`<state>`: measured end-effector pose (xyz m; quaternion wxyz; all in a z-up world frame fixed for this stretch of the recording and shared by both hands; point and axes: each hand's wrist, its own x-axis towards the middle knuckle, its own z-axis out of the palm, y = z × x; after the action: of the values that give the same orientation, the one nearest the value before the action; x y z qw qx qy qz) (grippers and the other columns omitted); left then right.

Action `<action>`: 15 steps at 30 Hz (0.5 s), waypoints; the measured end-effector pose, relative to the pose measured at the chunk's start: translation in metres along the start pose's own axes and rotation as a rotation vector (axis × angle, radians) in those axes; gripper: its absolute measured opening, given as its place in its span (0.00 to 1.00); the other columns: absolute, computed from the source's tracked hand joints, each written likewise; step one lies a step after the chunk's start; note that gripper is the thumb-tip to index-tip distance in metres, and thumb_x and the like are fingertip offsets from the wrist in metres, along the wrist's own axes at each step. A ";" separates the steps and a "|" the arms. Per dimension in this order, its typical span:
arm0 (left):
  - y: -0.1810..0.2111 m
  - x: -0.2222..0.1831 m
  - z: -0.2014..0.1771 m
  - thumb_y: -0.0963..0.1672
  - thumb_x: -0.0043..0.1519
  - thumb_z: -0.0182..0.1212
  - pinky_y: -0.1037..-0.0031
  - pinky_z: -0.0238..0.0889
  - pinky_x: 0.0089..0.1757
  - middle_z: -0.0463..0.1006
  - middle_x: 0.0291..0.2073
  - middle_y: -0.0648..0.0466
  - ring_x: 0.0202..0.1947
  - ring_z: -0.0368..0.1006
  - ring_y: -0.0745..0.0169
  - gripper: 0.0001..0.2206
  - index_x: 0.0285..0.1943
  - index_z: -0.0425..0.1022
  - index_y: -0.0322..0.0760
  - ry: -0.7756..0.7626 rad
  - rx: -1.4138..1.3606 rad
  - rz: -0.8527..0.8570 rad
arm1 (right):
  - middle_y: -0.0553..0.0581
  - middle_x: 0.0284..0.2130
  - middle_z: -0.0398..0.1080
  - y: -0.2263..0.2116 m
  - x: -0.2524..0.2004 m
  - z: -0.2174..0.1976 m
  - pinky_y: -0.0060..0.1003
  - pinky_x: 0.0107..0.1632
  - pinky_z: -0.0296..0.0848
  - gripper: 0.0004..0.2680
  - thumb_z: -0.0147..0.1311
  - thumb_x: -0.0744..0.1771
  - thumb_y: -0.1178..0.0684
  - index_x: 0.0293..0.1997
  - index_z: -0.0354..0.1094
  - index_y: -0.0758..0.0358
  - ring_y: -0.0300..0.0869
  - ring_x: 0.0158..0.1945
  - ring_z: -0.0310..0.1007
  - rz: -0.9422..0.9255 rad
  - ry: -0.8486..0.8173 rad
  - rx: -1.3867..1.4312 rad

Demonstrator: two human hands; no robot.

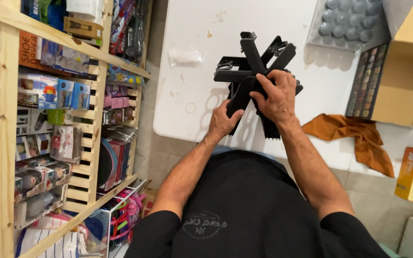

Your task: The person assembles a black plastic tiered rack by inserting circular rings into slots on each level. They place rings one by one into the top, middle, and bottom tiers, then rotate the completed rack to show the assembled structure.

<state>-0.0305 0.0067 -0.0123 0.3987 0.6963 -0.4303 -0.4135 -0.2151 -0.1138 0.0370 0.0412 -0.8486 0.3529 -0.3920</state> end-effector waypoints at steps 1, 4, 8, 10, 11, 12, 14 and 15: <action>0.000 0.000 0.001 0.56 0.55 0.70 0.65 0.64 0.23 0.76 0.20 0.44 0.23 0.75 0.51 0.21 0.45 0.74 0.43 -0.003 -0.002 0.004 | 0.55 0.44 0.62 0.001 -0.002 0.000 0.44 0.48 0.61 0.16 0.65 0.67 0.39 0.54 0.78 0.55 0.51 0.46 0.65 0.000 0.001 -0.005; 0.000 0.004 0.001 0.57 0.54 0.71 0.68 0.63 0.22 0.75 0.18 0.46 0.20 0.73 0.55 0.21 0.43 0.75 0.43 0.016 -0.012 0.019 | 0.53 0.43 0.63 0.005 0.000 0.002 0.43 0.49 0.60 0.17 0.64 0.67 0.36 0.52 0.78 0.56 0.50 0.47 0.65 -0.021 0.011 0.003; -0.010 -0.001 0.004 0.56 0.54 0.71 0.68 0.64 0.22 0.76 0.20 0.45 0.21 0.75 0.54 0.21 0.44 0.75 0.43 0.021 -0.008 0.019 | 0.52 0.42 0.64 0.004 -0.007 0.003 0.42 0.49 0.60 0.17 0.64 0.67 0.35 0.52 0.78 0.56 0.48 0.48 0.65 -0.021 0.016 -0.024; -0.008 0.001 0.003 0.56 0.54 0.71 0.67 0.66 0.23 0.78 0.23 0.44 0.24 0.77 0.52 0.21 0.47 0.76 0.42 0.023 0.003 0.018 | 0.51 0.42 0.64 0.005 -0.008 0.004 0.42 0.49 0.60 0.17 0.63 0.67 0.34 0.52 0.78 0.56 0.47 0.48 0.65 -0.019 0.024 -0.039; -0.004 0.000 0.003 0.56 0.54 0.71 0.65 0.68 0.25 0.79 0.25 0.41 0.26 0.78 0.48 0.23 0.49 0.75 0.41 0.019 0.018 0.020 | 0.52 0.44 0.65 0.006 -0.011 0.005 0.43 0.50 0.60 0.18 0.62 0.68 0.34 0.54 0.77 0.57 0.49 0.49 0.65 -0.016 0.039 -0.044; -0.001 0.000 0.002 0.57 0.54 0.71 0.63 0.70 0.27 0.80 0.27 0.39 0.29 0.80 0.45 0.25 0.50 0.74 0.40 0.016 0.033 0.021 | 0.54 0.46 0.66 0.006 -0.013 0.005 0.44 0.51 0.61 0.19 0.61 0.68 0.34 0.56 0.76 0.58 0.51 0.51 0.66 -0.014 0.053 -0.050; 0.005 -0.002 -0.001 0.57 0.53 0.71 0.58 0.72 0.30 0.80 0.31 0.36 0.33 0.80 0.38 0.29 0.54 0.72 0.37 0.022 0.050 0.026 | 0.58 0.49 0.67 0.008 -0.030 -0.005 0.46 0.54 0.61 0.22 0.63 0.67 0.35 0.59 0.73 0.61 0.54 0.53 0.67 0.019 0.098 -0.045; 0.006 -0.008 -0.001 0.58 0.52 0.71 0.53 0.73 0.33 0.80 0.34 0.32 0.37 0.80 0.32 0.33 0.58 0.70 0.35 0.027 0.064 0.015 | 0.62 0.51 0.68 0.007 -0.041 -0.012 0.48 0.56 0.62 0.25 0.65 0.66 0.35 0.63 0.70 0.64 0.56 0.56 0.67 0.057 0.128 -0.034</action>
<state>-0.0339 0.0125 -0.0048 0.3850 0.7109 -0.4431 -0.3873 -0.2458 -0.0905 0.0164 0.0151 -0.8118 0.3857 -0.4382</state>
